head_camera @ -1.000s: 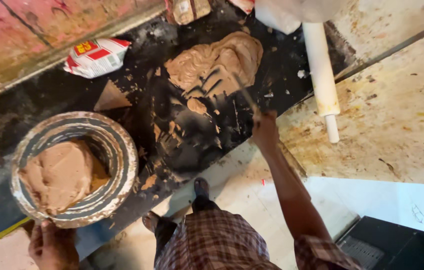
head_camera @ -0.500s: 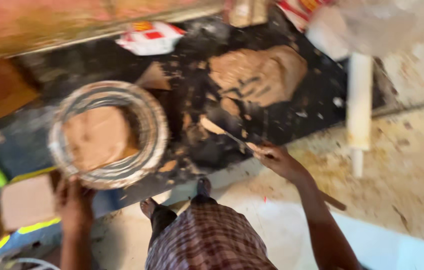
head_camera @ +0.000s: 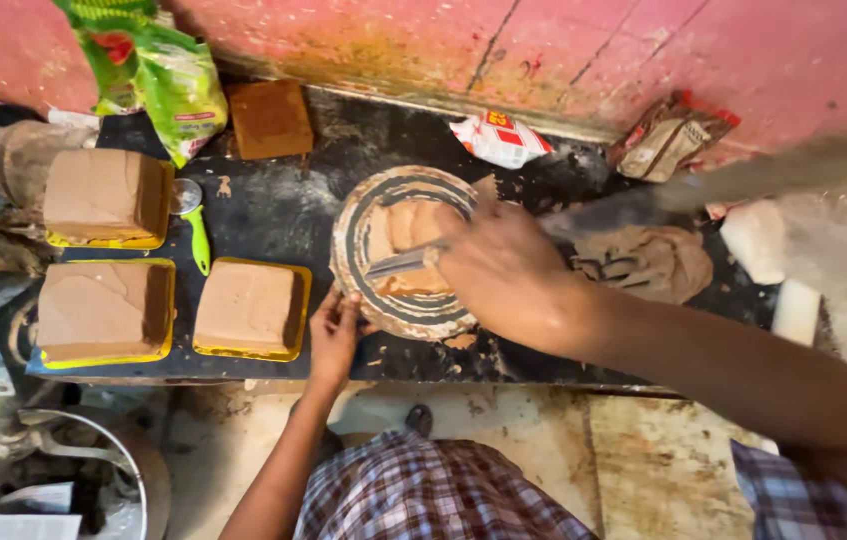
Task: The person spreads a brown paste onto a square block using a metal spatula. They smooth the surface and scrape excess paste back onto the work surface, repeating the process on multiple blocks.
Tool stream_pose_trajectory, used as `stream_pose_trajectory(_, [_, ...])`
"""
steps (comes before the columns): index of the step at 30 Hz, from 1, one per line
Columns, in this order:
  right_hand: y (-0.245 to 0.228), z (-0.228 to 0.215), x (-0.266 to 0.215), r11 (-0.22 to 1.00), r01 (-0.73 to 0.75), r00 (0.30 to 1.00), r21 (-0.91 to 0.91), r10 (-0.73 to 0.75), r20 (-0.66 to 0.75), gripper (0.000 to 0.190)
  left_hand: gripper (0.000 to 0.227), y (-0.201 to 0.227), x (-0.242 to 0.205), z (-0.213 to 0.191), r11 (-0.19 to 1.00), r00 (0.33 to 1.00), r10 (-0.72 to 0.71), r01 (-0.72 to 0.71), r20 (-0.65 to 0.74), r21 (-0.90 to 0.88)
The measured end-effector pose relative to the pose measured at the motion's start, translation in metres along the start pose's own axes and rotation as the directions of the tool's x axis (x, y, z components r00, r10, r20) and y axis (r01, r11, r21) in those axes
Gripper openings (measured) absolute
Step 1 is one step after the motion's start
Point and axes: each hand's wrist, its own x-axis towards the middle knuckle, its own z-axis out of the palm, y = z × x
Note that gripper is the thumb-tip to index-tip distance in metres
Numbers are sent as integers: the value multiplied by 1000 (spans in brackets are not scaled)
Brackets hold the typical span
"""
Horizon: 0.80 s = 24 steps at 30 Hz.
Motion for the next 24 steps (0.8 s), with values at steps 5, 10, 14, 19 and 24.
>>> stream_pose_trajectory(5, [-26, -13, 65, 989, 20, 997, -149, -9, 77, 15, 46, 4, 7, -2, 1000, 998, -26, 25, 51, 13])
stream_pose_trajectory(10, [-35, -14, 48, 995, 48, 995, -90, -40, 88, 14, 44, 5, 15, -7, 999, 996, -47, 46, 74, 13])
stream_pose_trajectory(14, [-52, -14, 36, 966, 51, 994, -255, -23, 110, 14, 43, 6, 20, -8, 998, 995, -68, 68, 73, 9])
stream_pose_trajectory(19, [-31, -11, 67, 916, -8, 974, -400, -83, -210, 22, 41, 10, 24, -12, 997, 992, -73, 70, 98, 41])
stream_pose_trajectory(24, [3, -11, 111, 971, -38, 995, -234, 59, 85, 21, 41, 13, 28, -13, 996, 991, -89, 87, 104, 22])
